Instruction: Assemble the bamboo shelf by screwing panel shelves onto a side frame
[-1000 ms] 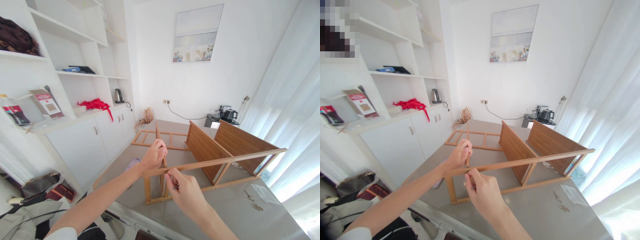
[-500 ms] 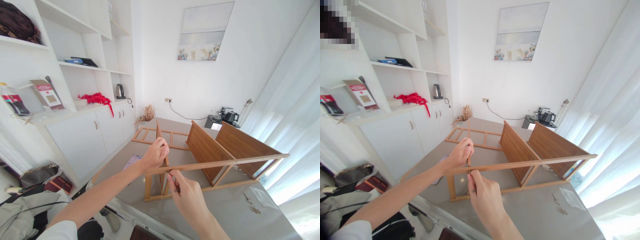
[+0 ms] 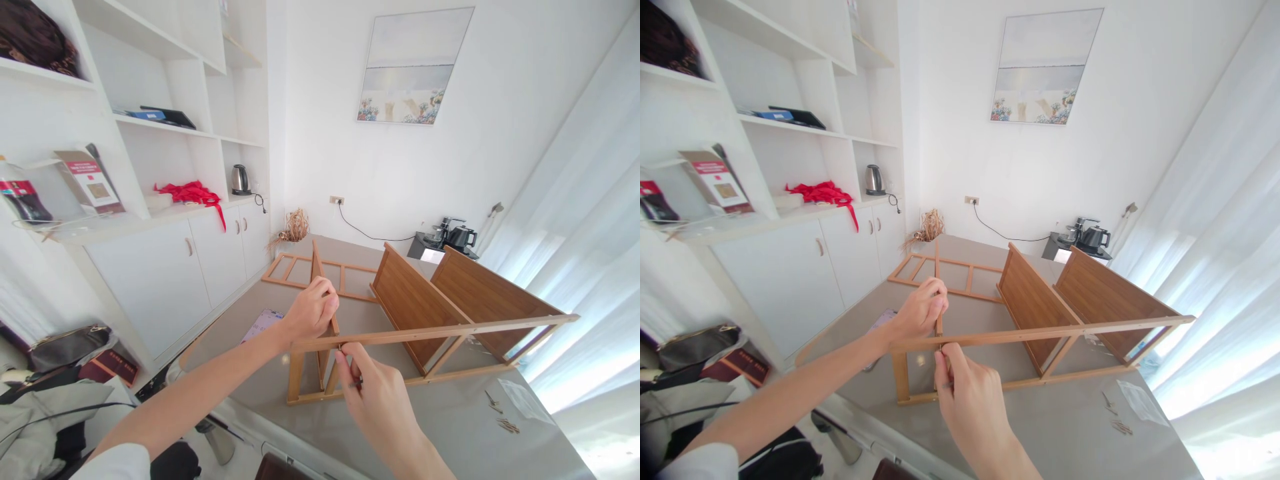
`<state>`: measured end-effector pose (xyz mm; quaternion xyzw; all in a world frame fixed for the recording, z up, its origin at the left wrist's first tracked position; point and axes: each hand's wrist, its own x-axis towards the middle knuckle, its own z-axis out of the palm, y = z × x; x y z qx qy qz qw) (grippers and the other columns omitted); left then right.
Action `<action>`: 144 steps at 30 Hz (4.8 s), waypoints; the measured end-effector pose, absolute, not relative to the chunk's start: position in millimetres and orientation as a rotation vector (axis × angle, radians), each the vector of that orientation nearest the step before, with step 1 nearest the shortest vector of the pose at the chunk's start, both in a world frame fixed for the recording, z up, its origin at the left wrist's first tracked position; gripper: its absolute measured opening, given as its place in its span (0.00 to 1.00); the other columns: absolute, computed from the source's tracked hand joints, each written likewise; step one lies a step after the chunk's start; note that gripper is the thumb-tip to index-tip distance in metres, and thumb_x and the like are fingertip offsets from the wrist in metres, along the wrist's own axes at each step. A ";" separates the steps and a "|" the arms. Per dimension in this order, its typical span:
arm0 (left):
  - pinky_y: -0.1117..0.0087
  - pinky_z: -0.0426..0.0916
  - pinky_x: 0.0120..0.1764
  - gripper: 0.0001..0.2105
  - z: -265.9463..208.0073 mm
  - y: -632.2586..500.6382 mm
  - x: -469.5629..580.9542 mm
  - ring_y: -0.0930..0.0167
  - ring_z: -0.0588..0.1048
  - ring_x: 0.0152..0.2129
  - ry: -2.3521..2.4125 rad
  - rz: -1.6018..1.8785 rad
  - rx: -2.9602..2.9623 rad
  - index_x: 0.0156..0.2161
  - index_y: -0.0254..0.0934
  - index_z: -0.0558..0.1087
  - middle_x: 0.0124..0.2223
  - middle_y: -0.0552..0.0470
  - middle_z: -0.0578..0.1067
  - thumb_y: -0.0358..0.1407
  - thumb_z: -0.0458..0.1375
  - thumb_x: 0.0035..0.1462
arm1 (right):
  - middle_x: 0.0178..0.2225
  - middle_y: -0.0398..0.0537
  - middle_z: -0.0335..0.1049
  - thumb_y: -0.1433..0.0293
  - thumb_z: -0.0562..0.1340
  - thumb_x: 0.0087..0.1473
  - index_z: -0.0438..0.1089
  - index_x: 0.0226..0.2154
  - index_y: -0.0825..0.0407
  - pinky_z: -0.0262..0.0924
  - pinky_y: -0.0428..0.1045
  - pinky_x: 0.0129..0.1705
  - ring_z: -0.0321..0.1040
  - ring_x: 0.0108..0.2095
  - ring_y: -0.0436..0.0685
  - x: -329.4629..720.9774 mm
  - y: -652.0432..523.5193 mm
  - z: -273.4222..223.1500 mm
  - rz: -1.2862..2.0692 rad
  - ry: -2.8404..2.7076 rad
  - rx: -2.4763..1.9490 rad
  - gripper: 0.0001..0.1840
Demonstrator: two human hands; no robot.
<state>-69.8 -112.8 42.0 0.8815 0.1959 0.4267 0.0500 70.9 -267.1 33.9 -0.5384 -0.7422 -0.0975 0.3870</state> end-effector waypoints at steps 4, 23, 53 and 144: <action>0.62 0.67 0.43 0.21 42.5 -112.7 -70.2 0.65 0.66 0.39 0.586 1.319 2.692 0.30 0.39 0.64 0.36 0.46 0.69 0.35 0.35 0.72 | 0.17 0.33 0.58 0.67 0.51 0.69 0.64 0.31 0.49 0.46 0.41 0.20 0.51 0.14 0.45 70.8 -267.3 36.5 -0.215 -1.875 -1.384 0.14; 0.62 0.68 0.41 0.22 42.9 -110.3 -67.9 0.65 0.67 0.39 0.592 1.384 2.671 0.29 0.38 0.65 0.36 0.45 0.69 0.36 0.37 0.72 | 0.15 0.35 0.61 0.65 0.53 0.68 0.68 0.31 0.48 0.52 0.40 0.18 0.57 0.13 0.45 70.5 -262.1 29.2 -0.224 -1.849 -1.415 0.14; 0.51 0.53 0.68 0.22 110.8 -125.1 -122.1 0.61 0.45 0.72 0.394 0.336 2.464 0.58 0.47 0.71 0.72 0.51 0.56 0.53 0.58 0.63 | 0.19 0.31 0.56 0.60 0.57 0.67 0.68 0.51 0.48 0.54 0.39 0.20 0.55 0.16 0.45 88.2 -261.0 39.3 0.067 -1.902 -1.385 0.15; 0.60 0.70 0.58 0.15 81.2 -189.7 -116.7 0.65 0.64 0.65 0.748 0.692 2.803 0.54 0.41 0.68 0.67 0.48 0.67 0.44 0.52 0.68 | 0.23 0.37 0.63 0.62 0.59 0.65 0.73 0.43 0.47 0.53 0.42 0.18 0.53 0.17 0.46 104.5 -280.9 42.5 0.179 -1.835 -1.347 0.10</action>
